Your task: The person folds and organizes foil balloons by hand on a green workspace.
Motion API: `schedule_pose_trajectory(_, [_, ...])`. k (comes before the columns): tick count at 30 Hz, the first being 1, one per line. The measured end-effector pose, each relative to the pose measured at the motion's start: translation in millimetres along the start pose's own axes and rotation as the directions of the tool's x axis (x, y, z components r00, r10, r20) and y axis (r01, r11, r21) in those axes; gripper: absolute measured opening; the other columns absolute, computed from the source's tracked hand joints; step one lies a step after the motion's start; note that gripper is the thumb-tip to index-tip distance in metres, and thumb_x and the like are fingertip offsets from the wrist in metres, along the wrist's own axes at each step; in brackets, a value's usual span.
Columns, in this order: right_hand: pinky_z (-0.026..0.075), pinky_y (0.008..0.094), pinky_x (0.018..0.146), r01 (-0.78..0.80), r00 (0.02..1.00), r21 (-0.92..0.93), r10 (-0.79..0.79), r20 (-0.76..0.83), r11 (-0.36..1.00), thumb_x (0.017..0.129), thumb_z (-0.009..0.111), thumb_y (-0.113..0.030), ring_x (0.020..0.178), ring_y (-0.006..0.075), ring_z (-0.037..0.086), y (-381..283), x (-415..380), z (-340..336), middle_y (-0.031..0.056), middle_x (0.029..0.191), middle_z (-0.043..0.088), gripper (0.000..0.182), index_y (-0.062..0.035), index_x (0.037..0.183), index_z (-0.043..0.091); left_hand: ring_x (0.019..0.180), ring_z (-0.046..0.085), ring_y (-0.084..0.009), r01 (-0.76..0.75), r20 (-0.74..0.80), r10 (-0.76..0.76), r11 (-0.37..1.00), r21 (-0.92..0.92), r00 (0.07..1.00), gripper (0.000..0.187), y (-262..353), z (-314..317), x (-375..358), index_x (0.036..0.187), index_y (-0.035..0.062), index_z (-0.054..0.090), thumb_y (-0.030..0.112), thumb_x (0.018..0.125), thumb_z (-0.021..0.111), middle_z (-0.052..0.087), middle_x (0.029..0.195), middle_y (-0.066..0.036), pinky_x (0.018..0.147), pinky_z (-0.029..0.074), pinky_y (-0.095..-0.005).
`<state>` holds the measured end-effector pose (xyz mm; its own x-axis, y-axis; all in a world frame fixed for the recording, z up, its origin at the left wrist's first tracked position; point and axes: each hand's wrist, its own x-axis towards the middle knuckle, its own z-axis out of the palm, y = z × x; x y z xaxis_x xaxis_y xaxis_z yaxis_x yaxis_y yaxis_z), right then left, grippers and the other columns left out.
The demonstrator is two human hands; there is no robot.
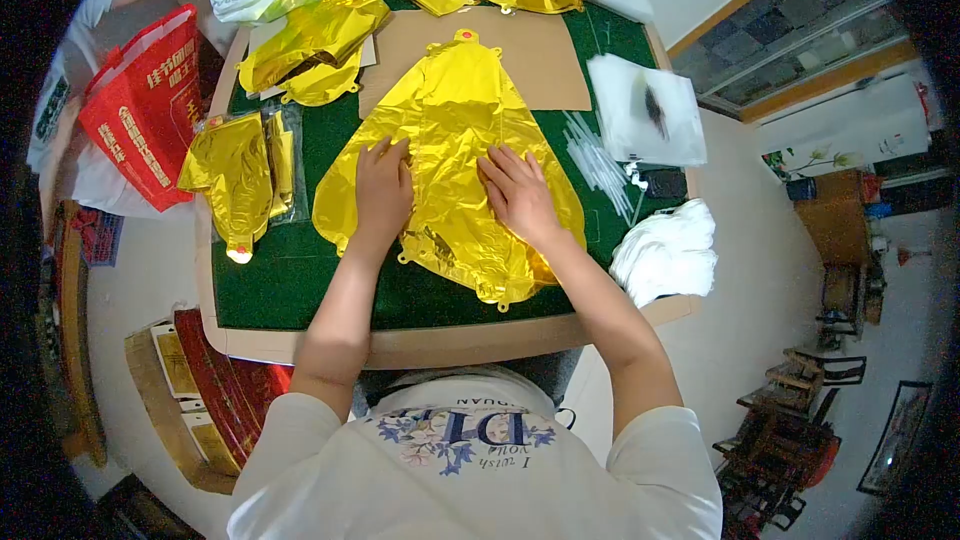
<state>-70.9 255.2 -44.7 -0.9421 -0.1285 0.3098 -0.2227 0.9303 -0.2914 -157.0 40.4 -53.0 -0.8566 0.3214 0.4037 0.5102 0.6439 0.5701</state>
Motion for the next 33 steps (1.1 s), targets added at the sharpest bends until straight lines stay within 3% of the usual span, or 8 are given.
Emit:
schedule_pose_trajectory(2, [0.031,0.0503,0.106,-0.003,1.0,-0.006,0.003,0.003,1.0,0.089,0.056,-0.015,0.128,0.0302,0.044,-1.5,1.0,-1.1,0.0126,0.133,0.051,0.037,-0.0085,0.126,0.056,0.117,0.051,-0.0325,-0.014,-0.045,0.013,1.0,-0.022,0.999,0.031,-0.4,3.7,-0.4,0.115,0.0034,0.06,0.003,0.085,0.052,0.063,0.108,-0.015,0.109,0.029,-0.0498])
schedule_pose_trajectory(13, [0.029,0.0502,0.107,-0.018,1.0,-0.023,0.018,0.004,1.0,0.09,0.056,-0.016,0.129,0.0307,0.043,-4.5,2.3,-1.8,0.0119,0.134,0.051,0.037,-0.0097,0.126,0.056,0.119,0.049,-0.0281,-0.044,0.025,0.045,0.999,-0.023,0.999,0.039,7.0,1.5,-2.3,0.12,0.0037,0.056,0.004,0.082,0.056,0.064,0.101,-0.012,0.109,0.026,-0.0506])
schedule_pose_trajectory(26, [0.029,0.0508,0.107,-0.022,1.0,-0.011,0.022,-0.009,1.0,0.089,0.058,-0.015,0.128,0.0328,0.043,-8.5,4.1,-3.2,0.0135,0.133,0.051,0.037,-0.0093,0.125,0.057,0.118,0.049,-0.0284,-0.075,0.025,0.075,0.997,0.024,0.997,0.036,3.9,9.6,-5.0,0.118,0.0056,0.056,0.006,0.081,0.057,0.062,0.105,-0.011,0.107,0.028,-0.0517])
schedule_pose_trajectory(33, [0.03,0.0469,0.108,-0.037,0.995,0.02,0.039,-0.091,0.999,0.086,0.059,-0.009,0.126,0.0347,0.044,0.1,9.1,-25.0,0.0165,0.132,0.051,0.038,-0.0071,0.124,0.057,0.116,0.05,-0.0305,-0.133,-0.075,0.13,0.99,-0.036,0.989,0.034,6.2,9.3,-2.7,0.111,0.0069,0.059,0.003,0.078,0.058,0.059,0.111,-0.01,0.105,0.032,-0.0501])
